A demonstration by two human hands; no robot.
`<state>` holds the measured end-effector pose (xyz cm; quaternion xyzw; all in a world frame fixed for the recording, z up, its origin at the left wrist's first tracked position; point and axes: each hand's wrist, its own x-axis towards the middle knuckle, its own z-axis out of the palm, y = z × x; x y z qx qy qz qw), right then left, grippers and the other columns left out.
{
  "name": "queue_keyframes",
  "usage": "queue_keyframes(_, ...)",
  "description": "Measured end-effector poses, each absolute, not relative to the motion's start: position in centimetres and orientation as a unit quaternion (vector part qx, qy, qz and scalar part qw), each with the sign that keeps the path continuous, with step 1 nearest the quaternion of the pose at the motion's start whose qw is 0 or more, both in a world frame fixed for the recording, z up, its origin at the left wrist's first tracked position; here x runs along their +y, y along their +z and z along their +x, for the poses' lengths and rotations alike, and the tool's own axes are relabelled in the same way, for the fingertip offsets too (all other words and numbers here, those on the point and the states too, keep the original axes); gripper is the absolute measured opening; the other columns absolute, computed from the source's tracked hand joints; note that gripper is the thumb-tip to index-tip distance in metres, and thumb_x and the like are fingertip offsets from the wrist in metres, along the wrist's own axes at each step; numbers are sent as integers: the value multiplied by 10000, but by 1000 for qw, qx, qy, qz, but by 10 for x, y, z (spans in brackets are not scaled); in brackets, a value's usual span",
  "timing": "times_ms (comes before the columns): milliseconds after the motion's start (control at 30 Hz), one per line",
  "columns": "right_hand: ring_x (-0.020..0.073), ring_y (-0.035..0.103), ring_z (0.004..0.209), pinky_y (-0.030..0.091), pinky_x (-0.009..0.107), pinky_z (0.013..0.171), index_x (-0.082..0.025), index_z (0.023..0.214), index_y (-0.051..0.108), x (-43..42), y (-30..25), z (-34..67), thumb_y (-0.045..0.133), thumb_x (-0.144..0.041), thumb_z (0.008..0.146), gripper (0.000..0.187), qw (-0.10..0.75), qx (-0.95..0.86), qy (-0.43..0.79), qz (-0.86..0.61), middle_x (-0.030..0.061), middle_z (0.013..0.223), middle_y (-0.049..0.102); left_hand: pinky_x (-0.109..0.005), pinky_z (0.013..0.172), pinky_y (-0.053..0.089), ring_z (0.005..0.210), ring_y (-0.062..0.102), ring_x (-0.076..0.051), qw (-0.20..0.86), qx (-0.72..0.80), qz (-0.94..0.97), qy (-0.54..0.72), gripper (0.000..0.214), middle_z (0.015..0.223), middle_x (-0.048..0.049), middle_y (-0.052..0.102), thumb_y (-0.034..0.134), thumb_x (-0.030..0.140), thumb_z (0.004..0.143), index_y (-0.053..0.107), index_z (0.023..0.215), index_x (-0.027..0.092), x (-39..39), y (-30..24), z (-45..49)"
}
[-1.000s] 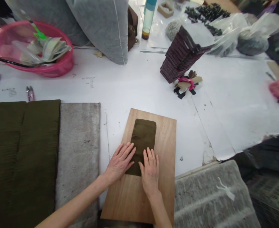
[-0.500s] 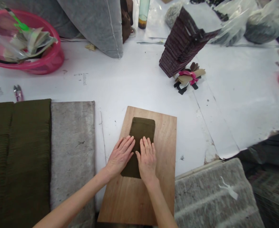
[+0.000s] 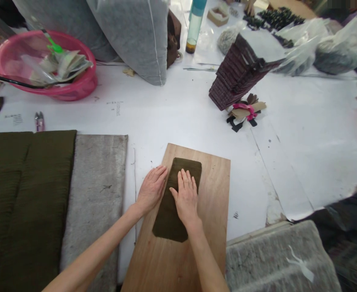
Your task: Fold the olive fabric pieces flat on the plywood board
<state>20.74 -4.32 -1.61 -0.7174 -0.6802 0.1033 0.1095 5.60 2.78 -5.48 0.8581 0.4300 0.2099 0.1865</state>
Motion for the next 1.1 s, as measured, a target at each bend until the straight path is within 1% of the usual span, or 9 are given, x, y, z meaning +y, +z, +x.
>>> queue_keyframes(133,214,223,1420,240,444,1159,-134,1461,291,-85,-21,198,524,-289,918,611,86,-716,130,-681,77,1516,307,-480,1126,325,1350,372,-238,175,432,863,197,518,1409,-112,475,387,79,886,399,1396,170,26,-58,56)
queue_keyframes(233,209,271,1403,280,443,1141,-158,1449,322,-120,-15,193,527,-279,914,586,90,-736,143,-655,66,1483,377,-480,1130,313,1351,374,-239,173,432,863,196,525,1412,-105,475,382,74,884,401,1398,179,26,-62,56)
queue_keyframes(300,209,268,1405,283,448,1140,-160,1446,330,-112,-10,195,523,-266,915,575,96,-733,142,-658,75,1475,390,-482,1130,310,1350,376,-239,173,434,862,197,532,1411,-104,477,380,70,882,399,1401,184,26,-64,56)
queue_keyframes(467,226,211,1424,240,463,1155,-130,1451,317,-48,-10,209,515,-310,924,591,105,-700,114,-697,114,1507,318,-491,1123,326,1350,375,-234,183,434,855,218,522,1403,-107,483,379,75,887,405,1394,192,26,-63,57)
queue_keyframes(600,217,228,1419,255,460,1149,-156,1472,267,-80,-17,205,531,-290,917,629,84,-725,127,-671,102,1504,328,-511,1105,360,1338,388,-232,237,443,824,263,494,1378,-100,497,371,83,893,445,1362,221,25,-58,56)
queue_keyframes(700,215,264,1407,288,452,1135,-167,1464,288,-115,-13,202,531,-288,915,613,86,-741,145,-650,84,1484,372,-509,1101,372,1332,393,-225,276,454,797,287,478,1371,-92,495,365,74,888,482,1325,227,24,-56,56)
queue_keyframes(833,213,217,1423,246,457,1156,-146,1465,285,-85,-6,210,507,-290,926,600,94,-725,141,-668,91,1500,341,-504,1107,369,1325,401,-220,297,463,780,299,476,1368,-85,496,371,63,875,509,1300,225,22,-56,56)
queue_keyframes(933,225,187,1431,226,474,1158,-147,1473,268,-53,-10,214,495,-353,932,622,105,-707,122,-688,102,1515,305,-524,1101,371,1321,407,-229,301,465,776,301,481,1366,-87,500,368,70,872,511,1302,230,22,-56,55)
queue_keyframes(1100,224,233,1418,258,466,1147,-162,1481,243,-96,-13,200,555,-319,902,676,77,-717,146,-677,101,1505,327,-520,1096,379,1317,413,-228,298,466,776,301,473,1359,-83,507,367,81,879,517,1301,234,22,-57,55)
